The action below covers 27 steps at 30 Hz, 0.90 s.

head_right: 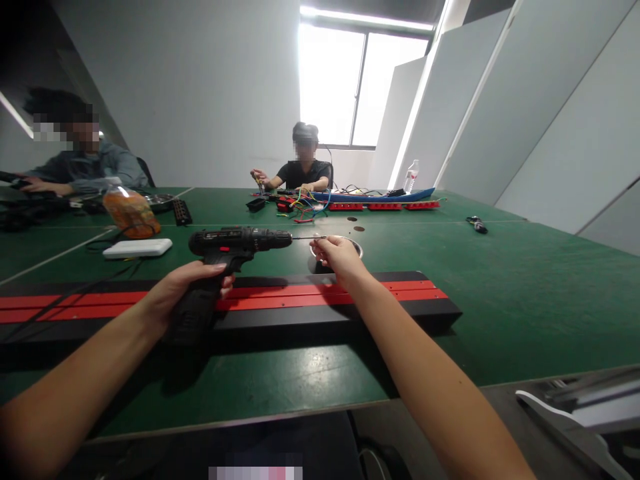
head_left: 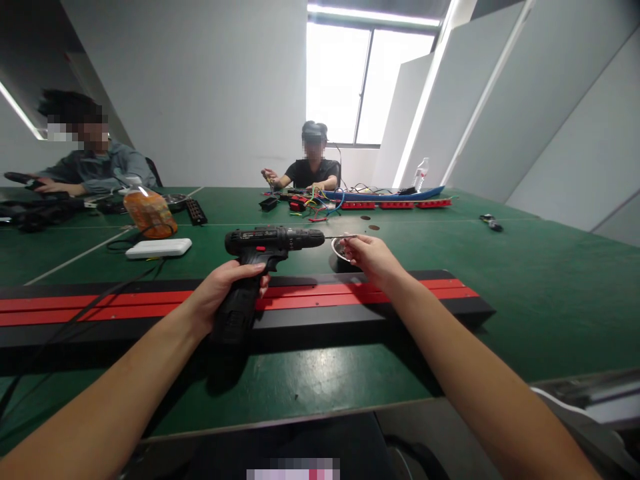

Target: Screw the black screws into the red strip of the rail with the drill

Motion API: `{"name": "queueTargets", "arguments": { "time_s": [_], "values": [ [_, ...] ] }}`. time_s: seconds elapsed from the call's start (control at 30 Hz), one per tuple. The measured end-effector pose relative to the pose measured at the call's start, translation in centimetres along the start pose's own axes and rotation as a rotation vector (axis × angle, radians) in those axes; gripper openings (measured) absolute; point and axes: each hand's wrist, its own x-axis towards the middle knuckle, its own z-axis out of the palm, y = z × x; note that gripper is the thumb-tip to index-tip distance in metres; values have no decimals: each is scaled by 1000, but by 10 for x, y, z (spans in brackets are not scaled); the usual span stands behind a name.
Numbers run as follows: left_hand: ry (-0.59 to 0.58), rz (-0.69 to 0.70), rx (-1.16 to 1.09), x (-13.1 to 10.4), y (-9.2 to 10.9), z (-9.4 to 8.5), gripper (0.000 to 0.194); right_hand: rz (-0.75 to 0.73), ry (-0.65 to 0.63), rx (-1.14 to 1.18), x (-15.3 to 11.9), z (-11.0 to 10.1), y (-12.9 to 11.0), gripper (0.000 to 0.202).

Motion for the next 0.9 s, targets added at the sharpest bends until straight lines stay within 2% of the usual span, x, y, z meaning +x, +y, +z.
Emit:
{"name": "queueTargets", "arguments": {
  "time_s": [0.2, 0.33, 0.47, 0.73, 0.9],
  "values": [
    [-25, 42, 40, 1, -4, -1, 15, 76, 90, 117, -3, -4, -1, 26],
    [-25, 24, -3, 1, -5, -4, 15, 58, 124, 165, -2, -5, 0, 28],
    [-22, 12, -25, 1, -4, -3, 15, -11, 128, 96, -3, -4, 0, 36],
    [-41, 28, 21, -2, -2, -1, 16, -36, 140, -73, -5, -4, -2, 45],
    [-27, 20, 24, -2, -2, -1, 16, -108, 164, -168, 0, -5, 2, 50]
  ]
}}
